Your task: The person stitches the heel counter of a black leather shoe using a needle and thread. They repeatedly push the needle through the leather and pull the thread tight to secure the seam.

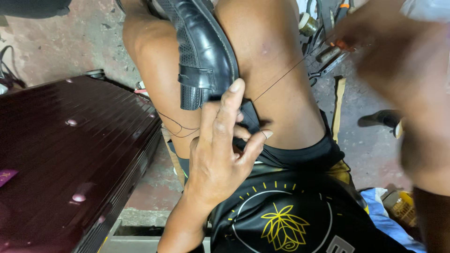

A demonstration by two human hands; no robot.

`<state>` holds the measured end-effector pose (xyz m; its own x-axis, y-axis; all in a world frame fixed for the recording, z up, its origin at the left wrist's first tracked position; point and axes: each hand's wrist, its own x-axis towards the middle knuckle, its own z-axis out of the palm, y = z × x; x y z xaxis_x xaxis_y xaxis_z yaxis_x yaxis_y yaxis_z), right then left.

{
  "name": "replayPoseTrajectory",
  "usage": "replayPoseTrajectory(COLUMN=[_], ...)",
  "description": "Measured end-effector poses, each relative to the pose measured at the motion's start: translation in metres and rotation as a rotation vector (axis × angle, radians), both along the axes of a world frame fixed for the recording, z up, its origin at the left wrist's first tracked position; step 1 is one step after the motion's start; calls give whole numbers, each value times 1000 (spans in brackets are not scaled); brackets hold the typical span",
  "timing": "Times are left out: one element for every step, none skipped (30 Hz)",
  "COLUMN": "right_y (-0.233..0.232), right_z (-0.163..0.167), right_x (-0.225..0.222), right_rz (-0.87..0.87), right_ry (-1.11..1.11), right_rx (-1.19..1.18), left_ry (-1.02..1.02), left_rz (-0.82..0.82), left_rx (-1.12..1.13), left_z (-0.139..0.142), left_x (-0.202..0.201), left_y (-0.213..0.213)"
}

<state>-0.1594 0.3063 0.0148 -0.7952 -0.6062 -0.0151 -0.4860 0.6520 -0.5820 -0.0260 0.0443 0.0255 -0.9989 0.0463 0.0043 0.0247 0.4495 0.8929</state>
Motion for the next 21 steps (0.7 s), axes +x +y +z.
replayPoseTrajectory(right_y=[11,19,22,21,18,11,2,-11,-22,-35,-42,-49,-55,-62,-65,-63,-63,-61,-58,-57,-57], right_z=[3,6,9,11,15,17,19,18,16,10,7,3,1,-2,-3,-1,0,2,4,3,2], right_x=[-8,-14,-15,-12,-5,5,18,36,48,56,59,60,64,66,67,66,66,66,66,67,67], right_rz=[-52,-90,-125,-154,-173,-182,-177,-158,-136,-84,-37,6,40,70,94,59,25,-6,-31,-53,-77], right_ry=[10,23,35,77,122,169,149,111,72,-40,-157,-257,-189,-116,-35,-113,-193,-283,-377,-468,-553], right_rx=[61,123,181,242,302,364,431,522,596,609,591,545,343,142,-56,-136,-215,-293,-374,-457,-539], left_ry=[-17,-38,-10,25,59,23,-20,-62,-41,-18,-45,-72,-146,-216,-155,-91,-30,39,101,167,136], left_rz=[-2,-5,-8,-12,-14,-10,-5,-1,-9,-19,-15,-10,9,25,26,23,21,105,196,288,282], left_rx=[15,29,34,39,44,57,68,77,90,105,115,125,131,142,151,163,179,70,-44,-162,-200], left_z=[0,0,1,1,2,2,3,3,3,2,2,2,3,3,4,5,6,8,8,5,-1], left_x=[-1,-2,-4,-6,-8,-10,-11,-12,-13,-14,-13,-13,-11,-9,-7,-3,1,7,12,17,20], left_y=[-1,-2,-3,-4,-4,-4,-4,-5,-6,-7,-7,-7,-8,-8,-9,-10,-12,-16,-21,-28,-37])
